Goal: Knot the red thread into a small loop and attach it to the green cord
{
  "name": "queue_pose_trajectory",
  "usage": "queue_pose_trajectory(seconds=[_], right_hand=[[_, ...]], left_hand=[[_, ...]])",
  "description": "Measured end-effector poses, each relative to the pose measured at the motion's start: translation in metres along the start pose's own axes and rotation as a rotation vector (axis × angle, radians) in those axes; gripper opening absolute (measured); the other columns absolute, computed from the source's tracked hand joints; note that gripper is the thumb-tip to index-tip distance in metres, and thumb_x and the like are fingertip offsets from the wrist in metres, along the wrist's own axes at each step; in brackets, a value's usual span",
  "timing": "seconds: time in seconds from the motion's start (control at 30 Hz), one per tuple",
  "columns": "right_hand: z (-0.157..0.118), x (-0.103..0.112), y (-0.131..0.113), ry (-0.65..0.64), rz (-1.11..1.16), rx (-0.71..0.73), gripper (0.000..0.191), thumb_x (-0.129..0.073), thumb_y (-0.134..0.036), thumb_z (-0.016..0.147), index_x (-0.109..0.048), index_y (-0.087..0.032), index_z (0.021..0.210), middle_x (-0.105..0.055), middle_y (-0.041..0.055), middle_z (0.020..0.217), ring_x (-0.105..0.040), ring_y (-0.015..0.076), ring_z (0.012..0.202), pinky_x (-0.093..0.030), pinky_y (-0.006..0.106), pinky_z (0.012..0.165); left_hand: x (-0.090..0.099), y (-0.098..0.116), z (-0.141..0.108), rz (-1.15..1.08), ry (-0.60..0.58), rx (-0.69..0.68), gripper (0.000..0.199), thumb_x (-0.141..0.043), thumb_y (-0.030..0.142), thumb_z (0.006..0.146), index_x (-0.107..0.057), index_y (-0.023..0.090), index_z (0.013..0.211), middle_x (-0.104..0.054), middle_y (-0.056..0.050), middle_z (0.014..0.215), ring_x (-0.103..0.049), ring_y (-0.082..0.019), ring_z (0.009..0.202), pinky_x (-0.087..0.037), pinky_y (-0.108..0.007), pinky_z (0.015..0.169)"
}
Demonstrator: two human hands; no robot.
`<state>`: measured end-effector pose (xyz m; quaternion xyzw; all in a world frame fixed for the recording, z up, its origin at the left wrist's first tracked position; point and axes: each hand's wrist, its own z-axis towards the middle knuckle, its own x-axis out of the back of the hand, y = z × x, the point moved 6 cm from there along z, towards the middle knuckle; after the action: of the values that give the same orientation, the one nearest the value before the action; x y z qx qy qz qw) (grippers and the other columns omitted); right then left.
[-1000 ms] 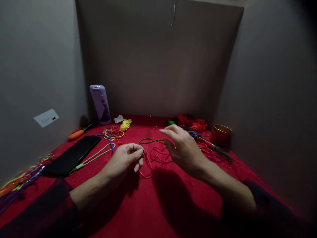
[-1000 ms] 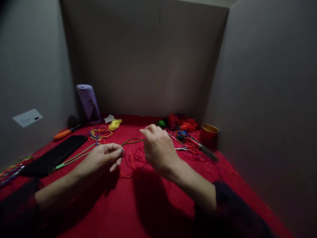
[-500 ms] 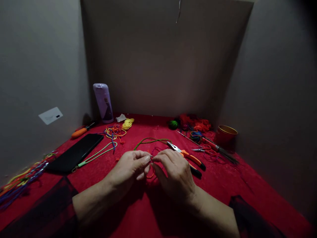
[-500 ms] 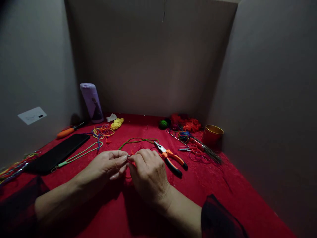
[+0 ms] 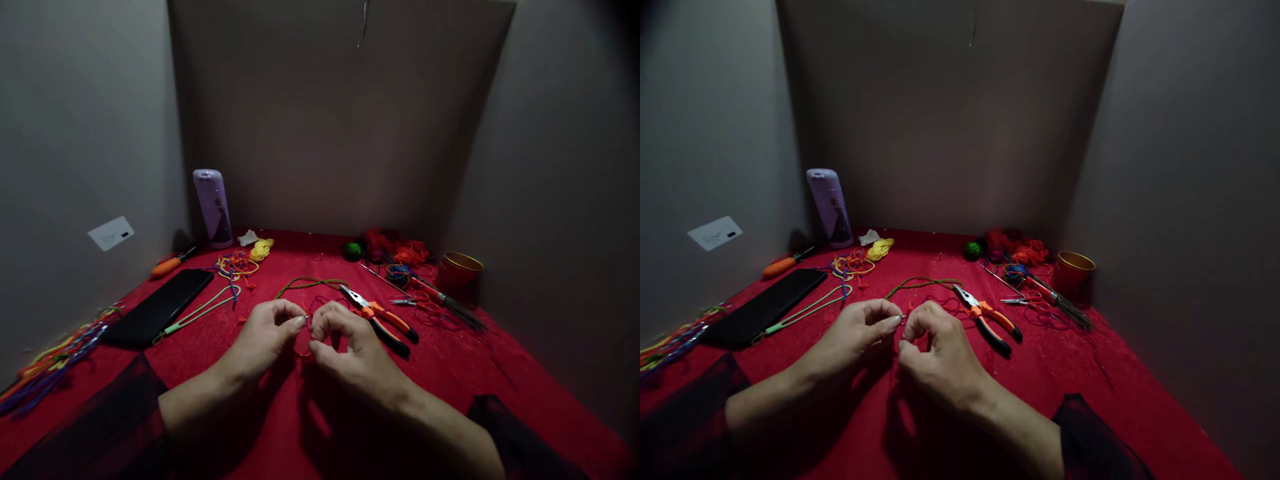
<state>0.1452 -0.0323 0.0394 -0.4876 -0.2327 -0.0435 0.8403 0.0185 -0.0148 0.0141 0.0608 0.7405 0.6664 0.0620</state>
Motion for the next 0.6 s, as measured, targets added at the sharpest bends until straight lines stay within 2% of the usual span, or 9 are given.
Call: queue_pose_trajectory(seconds=[0.1, 0.17, 0.27, 0.33, 0.43, 0.47, 0.53, 0.57, 0.6], right_hand=[[0.0, 0.001, -0.003, -0.191, 0.405, -0.191, 0.008, -0.056, -0.017, 0.072, -0.051, -0.017, 0.067, -0.055, 0.0011, 0.072, -0.052, 0.0125, 0.067, -0.041, 0.026, 0.064], [0.0, 0.013, -0.01, -0.256, 0.559, -0.254, 0.01, -0.057, -0.023, 0.075, -0.053, -0.016, 0.069, -0.056, 0.0001, 0.067, -0.05, 0.0101, 0.058, -0.04, 0.024, 0.057], [0.008, 0.057, -0.019, -0.165, 0.566, -0.279, 0.019, -0.057, -0.029, 0.076, -0.049, -0.018, 0.063, -0.039, -0.0057, 0.051, -0.034, 0.0061, 0.044, -0.028, 0.021, 0.043], [0.018, 0.102, -0.02, -0.022, 0.495, -0.268, 0.025, -0.056, -0.033, 0.077, -0.044, -0.019, 0.06, -0.025, -0.0082, 0.05, -0.022, 0.0045, 0.041, -0.019, 0.022, 0.04], [0.035, 0.18, -0.008, 0.249, 0.258, -0.24, 0.029, -0.042, -0.038, 0.085, -0.042, -0.021, 0.061, -0.017, -0.0082, 0.051, -0.014, 0.0042, 0.041, -0.012, 0.024, 0.042], [0.041, 0.199, -0.002, 0.278, 0.135, -0.22, 0.03, -0.04, -0.04, 0.086, -0.043, -0.022, 0.063, -0.017, -0.008, 0.052, -0.014, 0.005, 0.042, -0.013, 0.025, 0.042], [0.05, 0.225, 0.007, 0.33, -0.24, -0.134, 0.034, -0.043, -0.043, 0.085, -0.044, -0.023, 0.058, -0.023, -0.0065, 0.048, -0.02, 0.0066, 0.041, -0.017, 0.025, 0.041], [0.053, 0.227, 0.01, 0.347, -0.441, -0.088, 0.034, -0.048, -0.042, 0.083, -0.045, -0.023, 0.056, -0.03, -0.0042, 0.048, -0.028, 0.0082, 0.043, -0.023, 0.025, 0.043], [0.053, 0.222, 0.013, 0.341, -0.535, -0.061, 0.031, -0.057, -0.037, 0.079, -0.048, -0.022, 0.053, -0.038, -0.0014, 0.05, -0.038, 0.0104, 0.049, -0.028, 0.026, 0.046]], left_hand=[[0.003, 0.004, 0.003, 0.107, 0.032, -0.077, 0.015, -0.064, 0.025, 0.069, -0.056, 0.013, 0.071, -0.054, 0.002, 0.057, -0.044, -0.009, 0.048, -0.032, -0.022, 0.047], [0.004, 0.005, 0.005, 0.172, 0.019, -0.096, 0.011, -0.062, 0.023, 0.069, -0.056, 0.014, 0.069, -0.053, 0.003, 0.056, -0.044, -0.01, 0.048, -0.033, -0.023, 0.048], [0.002, 0.003, 0.007, 0.266, -0.021, -0.086, 0.004, -0.058, 0.017, 0.068, -0.056, 0.014, 0.067, -0.052, 0.003, 0.055, -0.043, -0.01, 0.05, -0.032, -0.023, 0.049], [0.001, 0.002, 0.007, 0.299, -0.048, -0.072, 0.001, -0.057, 0.012, 0.065, -0.057, 0.013, 0.065, -0.052, 0.002, 0.056, -0.044, -0.01, 0.053, -0.031, -0.022, 0.051], [-0.001, 0.002, 0.005, 0.293, -0.102, -0.034, 0.003, -0.057, 0.01, 0.062, -0.058, 0.013, 0.062, -0.051, 0.002, 0.055, -0.042, -0.009, 0.051, -0.03, -0.021, 0.048], [-0.003, 0.001, 0.004, 0.269, -0.136, -0.001, 0.002, -0.058, 0.011, 0.063, -0.057, 0.013, 0.062, -0.05, 0.003, 0.053, -0.04, -0.008, 0.047, -0.028, -0.02, 0.046], [-0.006, -0.002, 0.001, 0.205, -0.219, 0.086, 0.005, -0.06, 0.017, 0.065, -0.056, 0.014, 0.064, -0.046, 0.005, 0.049, -0.034, -0.006, 0.04, -0.023, -0.02, 0.04], [-0.008, -0.004, -0.001, 0.168, -0.259, 0.122, 0.008, -0.061, 0.02, 0.066, -0.056, 0.015, 0.065, -0.045, 0.006, 0.048, -0.031, -0.005, 0.038, -0.02, -0.02, 0.039], [-0.01, -0.006, -0.002, 0.131, -0.294, 0.148, 0.01, -0.062, 0.023, 0.067, -0.056, 0.015, 0.066, -0.044, 0.006, 0.047, -0.029, -0.005, 0.036, -0.019, -0.02, 0.037]])
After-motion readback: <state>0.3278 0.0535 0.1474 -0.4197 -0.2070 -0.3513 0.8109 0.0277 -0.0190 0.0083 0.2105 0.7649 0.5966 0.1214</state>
